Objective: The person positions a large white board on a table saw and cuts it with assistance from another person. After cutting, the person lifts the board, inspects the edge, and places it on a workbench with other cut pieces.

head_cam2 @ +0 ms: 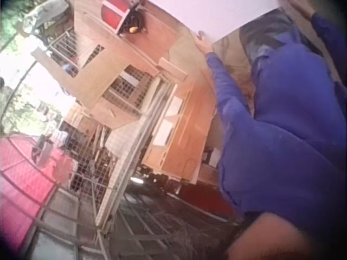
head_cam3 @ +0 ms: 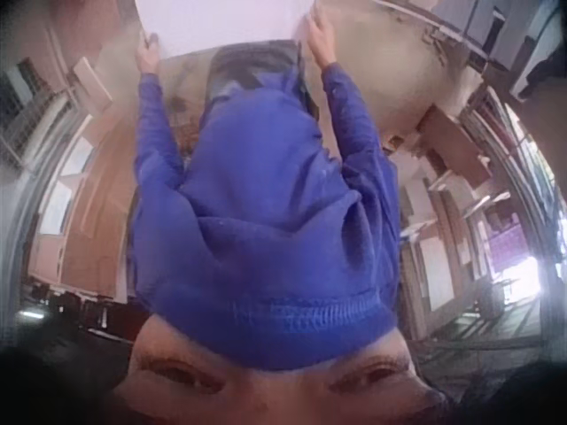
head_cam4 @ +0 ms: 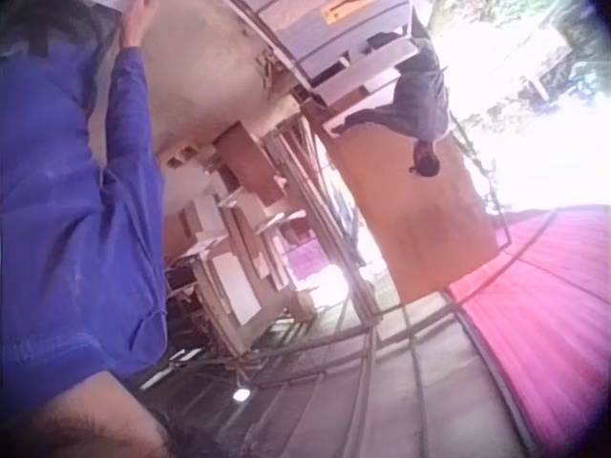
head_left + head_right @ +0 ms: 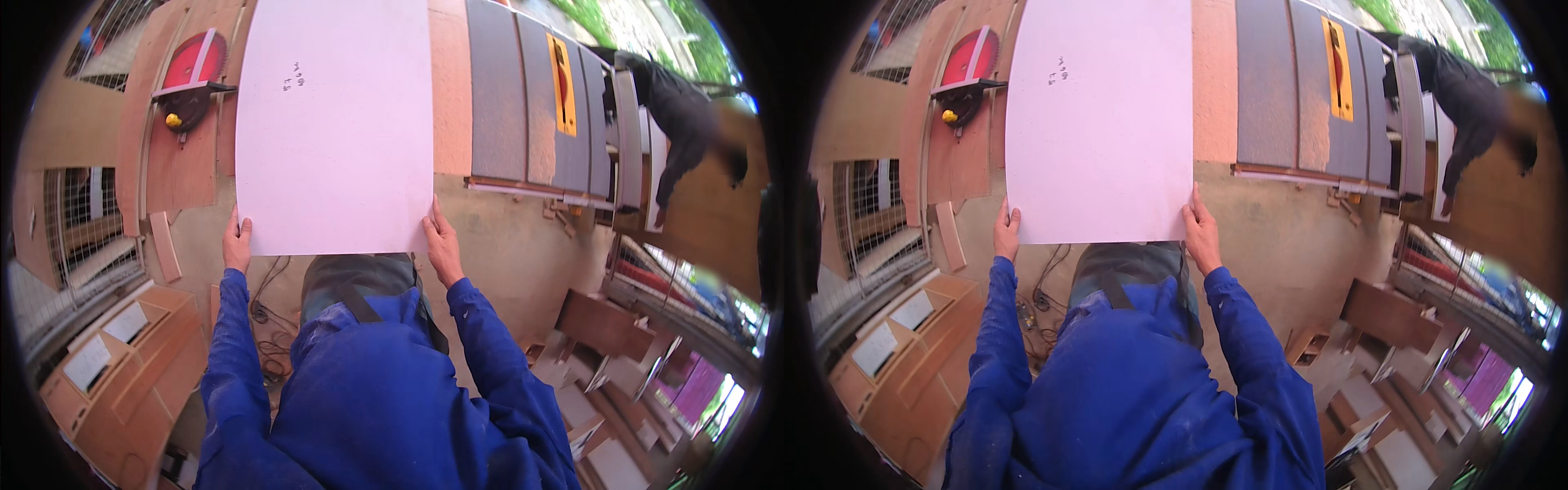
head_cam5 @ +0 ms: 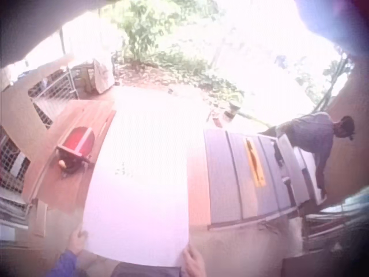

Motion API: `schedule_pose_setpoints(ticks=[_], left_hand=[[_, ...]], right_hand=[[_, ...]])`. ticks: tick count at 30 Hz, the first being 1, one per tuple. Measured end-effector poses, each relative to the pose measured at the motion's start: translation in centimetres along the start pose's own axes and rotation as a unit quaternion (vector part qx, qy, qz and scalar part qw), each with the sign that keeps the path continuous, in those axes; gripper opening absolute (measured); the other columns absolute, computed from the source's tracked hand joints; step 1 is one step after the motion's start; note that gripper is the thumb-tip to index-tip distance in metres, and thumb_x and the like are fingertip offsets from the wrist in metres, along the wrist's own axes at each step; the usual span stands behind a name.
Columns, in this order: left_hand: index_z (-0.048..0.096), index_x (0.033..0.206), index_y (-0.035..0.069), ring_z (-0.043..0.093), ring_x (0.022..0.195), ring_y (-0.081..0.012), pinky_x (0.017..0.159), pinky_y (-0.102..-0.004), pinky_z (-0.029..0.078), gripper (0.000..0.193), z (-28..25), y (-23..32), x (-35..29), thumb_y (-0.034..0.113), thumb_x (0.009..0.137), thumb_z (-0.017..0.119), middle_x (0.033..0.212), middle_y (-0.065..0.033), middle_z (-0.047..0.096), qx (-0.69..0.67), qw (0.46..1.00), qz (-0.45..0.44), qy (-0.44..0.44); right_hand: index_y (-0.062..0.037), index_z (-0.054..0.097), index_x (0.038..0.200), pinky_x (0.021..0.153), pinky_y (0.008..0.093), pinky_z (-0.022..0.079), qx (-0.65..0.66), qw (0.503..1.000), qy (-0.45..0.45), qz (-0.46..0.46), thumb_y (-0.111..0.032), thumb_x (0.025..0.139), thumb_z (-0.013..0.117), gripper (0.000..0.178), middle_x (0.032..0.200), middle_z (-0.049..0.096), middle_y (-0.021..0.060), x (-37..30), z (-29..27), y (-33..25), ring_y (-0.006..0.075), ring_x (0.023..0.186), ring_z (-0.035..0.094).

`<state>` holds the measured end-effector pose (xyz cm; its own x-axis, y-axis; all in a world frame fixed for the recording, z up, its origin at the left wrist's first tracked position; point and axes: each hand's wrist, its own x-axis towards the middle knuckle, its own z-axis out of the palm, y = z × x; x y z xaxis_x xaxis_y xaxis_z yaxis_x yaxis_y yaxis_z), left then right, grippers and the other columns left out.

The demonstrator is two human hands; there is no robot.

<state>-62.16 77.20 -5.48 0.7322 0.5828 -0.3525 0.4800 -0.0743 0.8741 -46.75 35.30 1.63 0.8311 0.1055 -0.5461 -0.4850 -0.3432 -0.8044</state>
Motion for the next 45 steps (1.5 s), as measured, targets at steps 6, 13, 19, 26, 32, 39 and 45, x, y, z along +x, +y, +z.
schedule_pose_setpoints(ticks=[6, 13, 19, 26, 32, 39, 45], left_hand=[[0.044, 0.155, 0.002, 0.062, 0.112, -0.0138, 0.098, -0.028, 0.048, 0.058, -1.2, -0.9, 0.9, 0.029, 0.107, 0.061, 0.129, -0.0111, 0.067, -0.044, 0.998, -0.035, -0.038], [0.044, 0.154, 0.0, 0.062, 0.114, -0.0161, 0.099, -0.0298, 0.048, 0.06, -0.7, -1.1, 0.9, 0.031, 0.106, 0.062, 0.13, -0.0135, 0.067, 0.012, 0.999, -0.046, 0.004], [0.045, 0.152, -0.001, 0.062, 0.118, -0.0192, 0.102, -0.0314, 0.048, 0.06, 0.1, -0.7, 0.0, 0.03, 0.105, 0.064, 0.133, -0.0159, 0.065, 0.005, 1.0, -0.019, 0.022], [0.05, 0.148, -0.002, 0.066, 0.112, -0.0193, 0.096, -0.031, 0.052, 0.055, 1.7, -1.3, -1.0, 0.026, 0.104, 0.066, 0.126, -0.0179, 0.069, -0.003, 0.999, 0.002, 0.05], [0.051, 0.147, -0.003, 0.069, 0.107, -0.0198, 0.093, -0.0313, 0.053, 0.056, 2.3, -0.9, -1.8, 0.027, 0.103, 0.068, 0.119, -0.0174, 0.072, -0.017, 0.998, -0.012, 0.057], [0.054, 0.146, -0.001, 0.069, 0.101, -0.018, 0.091, -0.0303, 0.053, 0.052, 1.7, -0.5, -2.6, 0.028, 0.105, 0.065, 0.116, -0.0151, 0.073, 0.008, 0.999, -0.021, 0.043], [0.058, 0.144, 0.004, 0.069, 0.1, -0.0182, 0.084, -0.033, 0.059, 0.045, 0.5, -0.7, -4.2, 0.029, 0.107, 0.06, 0.118, -0.0123, 0.071, -0.003, 0.996, -0.084, 0.03]], right_hand=[[-0.0179, 0.047, 0.156, 0.07, 0.0242, 0.047, 0.061, 0.997, 0.027, 0.029, -0.011, 0.103, 0.055, 0.054, 0.104, 0.072, 0.0043, -3.0, 0.2, 2.4, 0.0075, 0.077, 0.054], [-0.0162, 0.051, 0.153, 0.064, 0.0244, 0.047, 0.095, 0.995, -0.004, 0.031, -0.011, 0.103, 0.057, 0.05, 0.099, 0.072, 0.0015, -4.4, -1.6, 2.8, 0.0051, 0.071, 0.05], [-0.0112, 0.048, 0.155, 0.073, 0.0259, 0.051, 0.069, 0.996, -0.053, 0.014, -0.013, 0.105, 0.058, 0.052, 0.118, 0.072, 0.0082, -4.2, -3.4, 2.7, 0.008, 0.089, 0.063], [-0.018, 0.04, 0.16, 0.095, 0.0368, 0.053, 0.013, 0.994, -0.105, 0.022, -0.02, 0.105, 0.057, 0.057, 0.139, 0.064, 0.0119, -2.4, -5.9, 2.9, 0.0203, 0.108, 0.069], [-0.0161, 0.037, 0.161, 0.096, 0.0384, 0.053, -0.002, 0.994, -0.103, 0.043, -0.02, 0.105, 0.056, 0.06, 0.144, 0.06, 0.015, -2.0, -6.1, 3.0, 0.022, 0.111, 0.069], [-0.0111, 0.044, 0.157, 0.089, 0.033, 0.054, 0.038, 0.997, -0.056, 0.046, -0.016, 0.102, 0.059, 0.058, 0.138, 0.064, 0.0116, -3.0, -5.1, 3.2, 0.0189, 0.104, 0.07], [-0.004, 0.056, 0.146, 0.095, 0.0337, 0.054, 0.212, 0.97, -0.039, 0.11, -0.013, 0.1, 0.063, 0.047, 0.134, 0.066, 0.0065, -4.4, -4.8, 2.7, 0.0154, 0.105, 0.066]])
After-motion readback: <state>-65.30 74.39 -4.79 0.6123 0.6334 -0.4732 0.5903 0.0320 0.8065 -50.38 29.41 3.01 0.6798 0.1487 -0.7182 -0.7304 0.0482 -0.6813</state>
